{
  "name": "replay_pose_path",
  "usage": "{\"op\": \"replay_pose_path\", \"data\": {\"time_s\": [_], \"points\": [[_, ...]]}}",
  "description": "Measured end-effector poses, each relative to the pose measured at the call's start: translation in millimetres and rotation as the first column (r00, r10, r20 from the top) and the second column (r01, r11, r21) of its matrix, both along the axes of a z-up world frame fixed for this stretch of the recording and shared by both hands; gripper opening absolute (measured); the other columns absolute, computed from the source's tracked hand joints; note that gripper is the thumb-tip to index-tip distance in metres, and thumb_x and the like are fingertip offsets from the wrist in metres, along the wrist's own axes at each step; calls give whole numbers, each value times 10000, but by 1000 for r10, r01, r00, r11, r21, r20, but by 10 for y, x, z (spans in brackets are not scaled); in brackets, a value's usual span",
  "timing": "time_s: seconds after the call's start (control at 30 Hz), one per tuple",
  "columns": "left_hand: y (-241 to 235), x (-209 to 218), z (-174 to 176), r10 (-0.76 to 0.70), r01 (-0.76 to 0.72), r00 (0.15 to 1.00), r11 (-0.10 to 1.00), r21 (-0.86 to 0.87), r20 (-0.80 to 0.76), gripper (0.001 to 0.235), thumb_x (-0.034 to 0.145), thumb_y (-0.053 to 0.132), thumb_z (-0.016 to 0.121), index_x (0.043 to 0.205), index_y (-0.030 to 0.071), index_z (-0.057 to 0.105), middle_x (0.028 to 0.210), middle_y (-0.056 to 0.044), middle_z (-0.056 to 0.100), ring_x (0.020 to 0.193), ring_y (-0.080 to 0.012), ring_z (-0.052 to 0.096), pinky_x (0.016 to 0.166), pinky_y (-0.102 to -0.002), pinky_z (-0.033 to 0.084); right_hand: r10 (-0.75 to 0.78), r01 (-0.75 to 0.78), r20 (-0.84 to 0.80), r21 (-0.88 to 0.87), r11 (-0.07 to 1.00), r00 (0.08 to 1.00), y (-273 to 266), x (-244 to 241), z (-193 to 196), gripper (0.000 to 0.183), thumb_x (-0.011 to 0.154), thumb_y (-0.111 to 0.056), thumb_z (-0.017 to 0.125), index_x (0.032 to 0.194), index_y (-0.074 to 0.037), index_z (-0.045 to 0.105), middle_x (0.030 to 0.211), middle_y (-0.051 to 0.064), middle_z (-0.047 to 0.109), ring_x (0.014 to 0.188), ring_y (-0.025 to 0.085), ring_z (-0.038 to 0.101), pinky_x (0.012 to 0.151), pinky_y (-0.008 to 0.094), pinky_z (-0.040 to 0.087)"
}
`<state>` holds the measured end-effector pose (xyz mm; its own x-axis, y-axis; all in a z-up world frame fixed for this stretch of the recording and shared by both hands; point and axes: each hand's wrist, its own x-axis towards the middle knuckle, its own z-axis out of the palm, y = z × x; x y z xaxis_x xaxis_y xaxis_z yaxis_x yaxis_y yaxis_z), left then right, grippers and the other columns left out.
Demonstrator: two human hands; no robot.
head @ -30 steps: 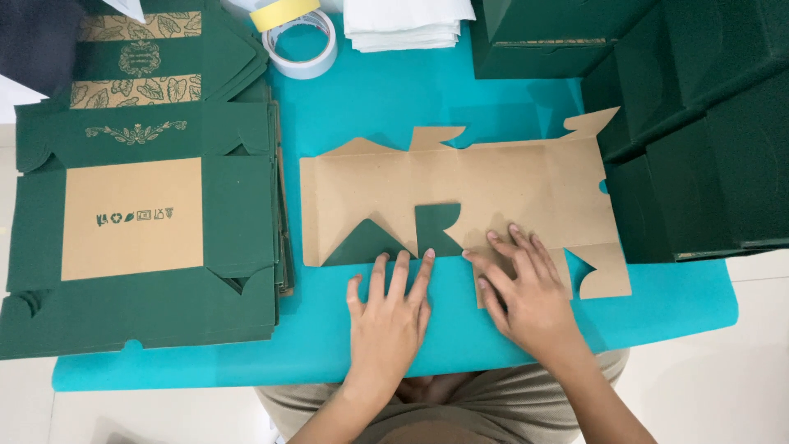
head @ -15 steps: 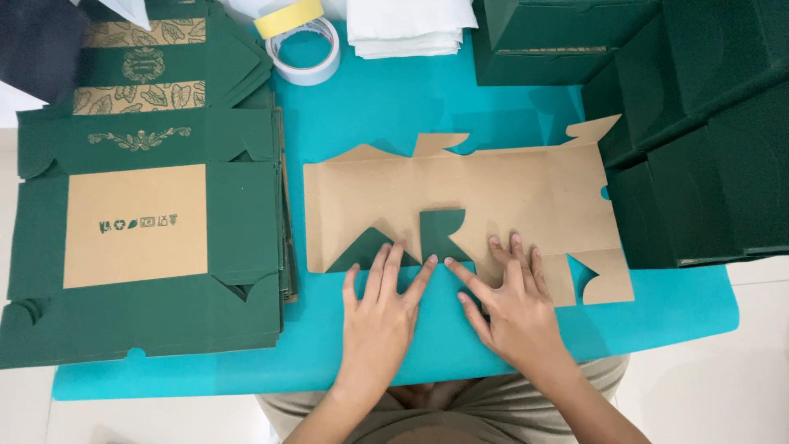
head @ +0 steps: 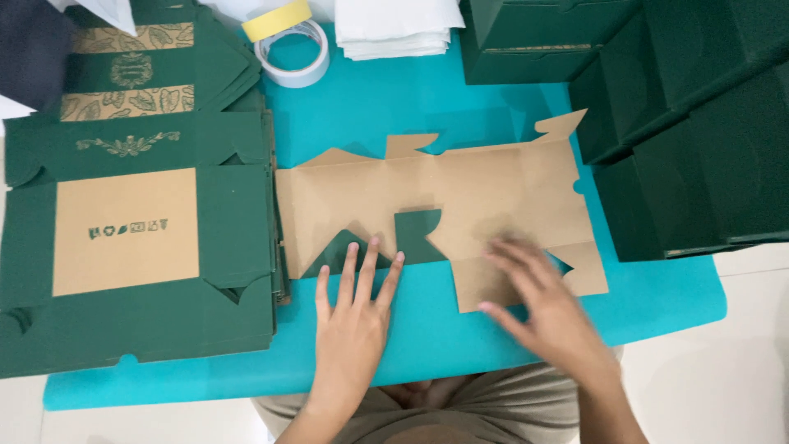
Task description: The person folds a flat green cardboard sheet into a box by creasing and tucking flaps, then stacks the finished box with others on the table.
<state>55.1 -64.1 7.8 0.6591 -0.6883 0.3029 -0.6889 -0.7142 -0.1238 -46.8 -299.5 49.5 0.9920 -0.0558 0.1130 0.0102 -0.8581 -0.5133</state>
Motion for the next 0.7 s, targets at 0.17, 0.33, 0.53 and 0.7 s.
{"op": "replay_pose_path", "data": {"time_s": [0.17, 0.33, 0.53, 0.7], "points": [[-146, -161, 25, -189, 189, 982, 982, -14, 11, 440, 915, 169, 450, 1347, 129, 522, 1468, -85, 474, 1361, -255, 449, 1091, -483, 337, -67, 70, 58, -64, 995, 996, -393, -199, -28, 515, 892, -302, 629, 1353, -90, 542, 1388, 90, 559, 1336, 281, 481, 1173, 473, 320], [-412, -271, 4, -381, 374, 924, 920, -113, -42, 354, 946, 159, 407, 1247, 103, 583, 1463, -75, 519, 1368, -210, 460, 1097, -462, 336, -63, 64, -14, 115, 991, 998, -492, -231, -8, 438, 945, -248, 551, 1356, -97, 545, 1420, 72, 552, 1407, 269, 423, 1158, 426, 331], [-566, -241, 14, -308, 307, 951, 951, -46, -15, 527, 943, 253, 459, 1461, 160, 436, 1565, -98, 382, 1431, -219, 382, 1085, -436, 336, -155, 164, -54, 289, 943, 986, -658, -289, -101, 394, 967, -218, 489, 1338, -91, 526, 1387, 72, 590, 1308, 213, 553, 1030, 336, 441], [-707, -125, -39, -320, 320, 947, 947, -33, 14, 689, 916, 649, 527, 1314, 86, 555, 1380, -100, 549, 1242, -232, 507, 973, -421, 439, -119, 96, 38, 372, 923, 992, -682, -302, -152, 367, 969, -154, 491, 1318, -43, 511, 1364, 129, 581, 1329, 266, 529, 1125, 383, 442]]}}
